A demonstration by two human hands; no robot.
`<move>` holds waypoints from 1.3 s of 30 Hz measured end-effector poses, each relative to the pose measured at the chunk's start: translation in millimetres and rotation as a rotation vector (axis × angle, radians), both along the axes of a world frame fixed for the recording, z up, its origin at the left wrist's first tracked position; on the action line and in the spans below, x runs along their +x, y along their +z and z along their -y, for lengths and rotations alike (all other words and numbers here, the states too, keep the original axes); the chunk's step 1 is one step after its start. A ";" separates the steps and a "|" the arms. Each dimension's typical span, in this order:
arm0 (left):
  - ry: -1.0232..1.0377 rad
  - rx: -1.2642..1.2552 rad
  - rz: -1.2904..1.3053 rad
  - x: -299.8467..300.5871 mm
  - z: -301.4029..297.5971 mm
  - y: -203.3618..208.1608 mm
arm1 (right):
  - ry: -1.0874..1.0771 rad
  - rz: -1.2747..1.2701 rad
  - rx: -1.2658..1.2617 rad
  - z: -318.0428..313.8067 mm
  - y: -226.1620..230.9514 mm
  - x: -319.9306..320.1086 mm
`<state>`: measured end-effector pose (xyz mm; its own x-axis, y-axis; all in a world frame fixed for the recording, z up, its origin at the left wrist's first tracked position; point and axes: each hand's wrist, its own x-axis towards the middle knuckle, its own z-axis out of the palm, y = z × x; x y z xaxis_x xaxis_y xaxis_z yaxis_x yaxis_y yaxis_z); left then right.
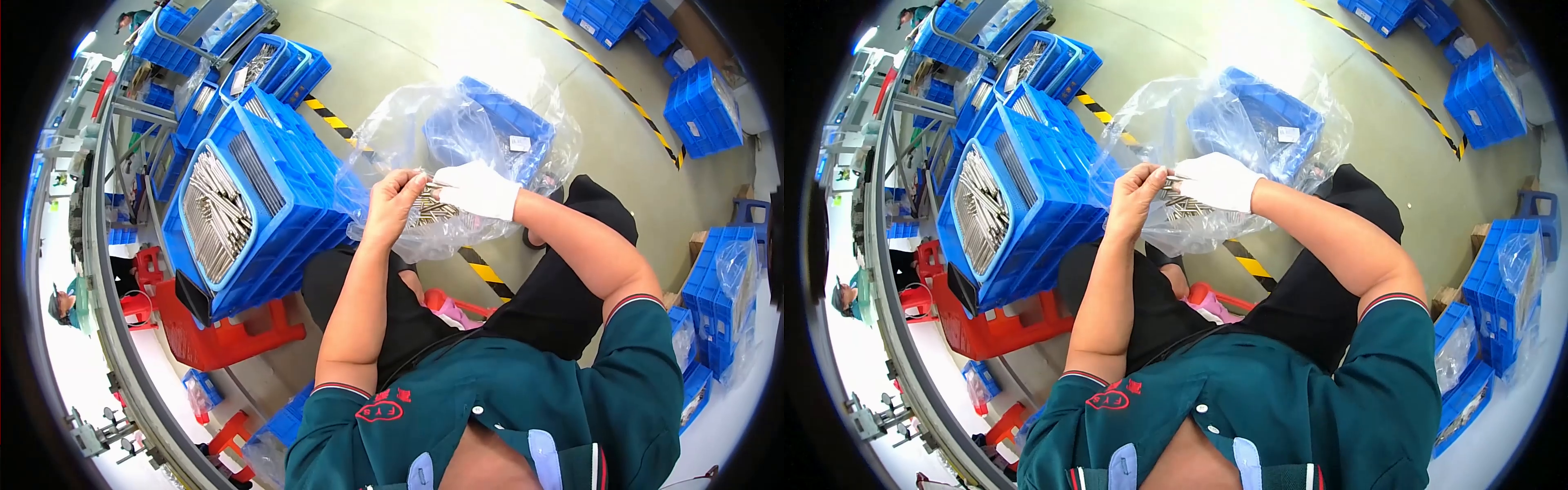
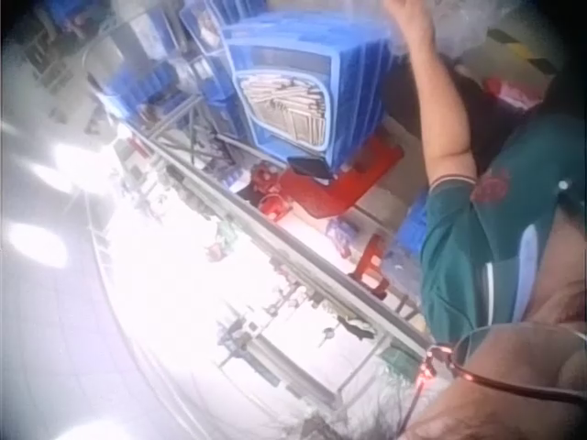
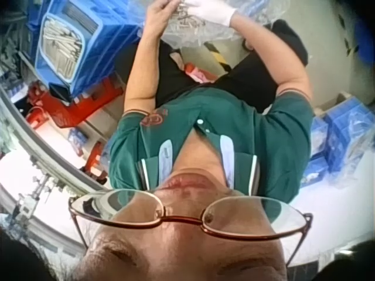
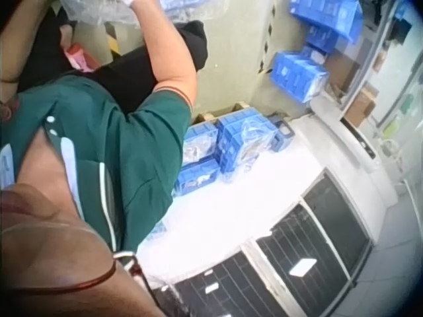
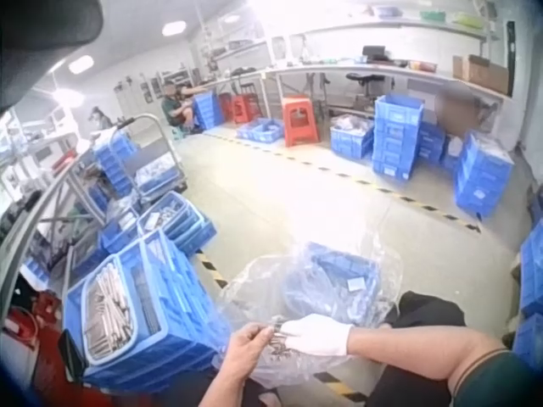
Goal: The person sorts small metal pins by hand, picking them from a plastic bag and placing them into blue crates.
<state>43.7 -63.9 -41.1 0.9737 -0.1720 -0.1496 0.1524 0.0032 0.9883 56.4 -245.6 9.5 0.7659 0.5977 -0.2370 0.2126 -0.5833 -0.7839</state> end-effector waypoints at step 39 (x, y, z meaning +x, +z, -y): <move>0.126 -0.371 -0.419 10.9 21.7 -39.0 | -0.080 0.265 -0.287 -1.9 -30.1 8.3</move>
<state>54.6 -85.6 -80.0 0.8604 -0.1731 -0.4792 0.5072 0.3816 0.7728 64.8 -243.6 -20.6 0.8643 0.4721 -0.1737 0.3310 -0.7937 -0.5104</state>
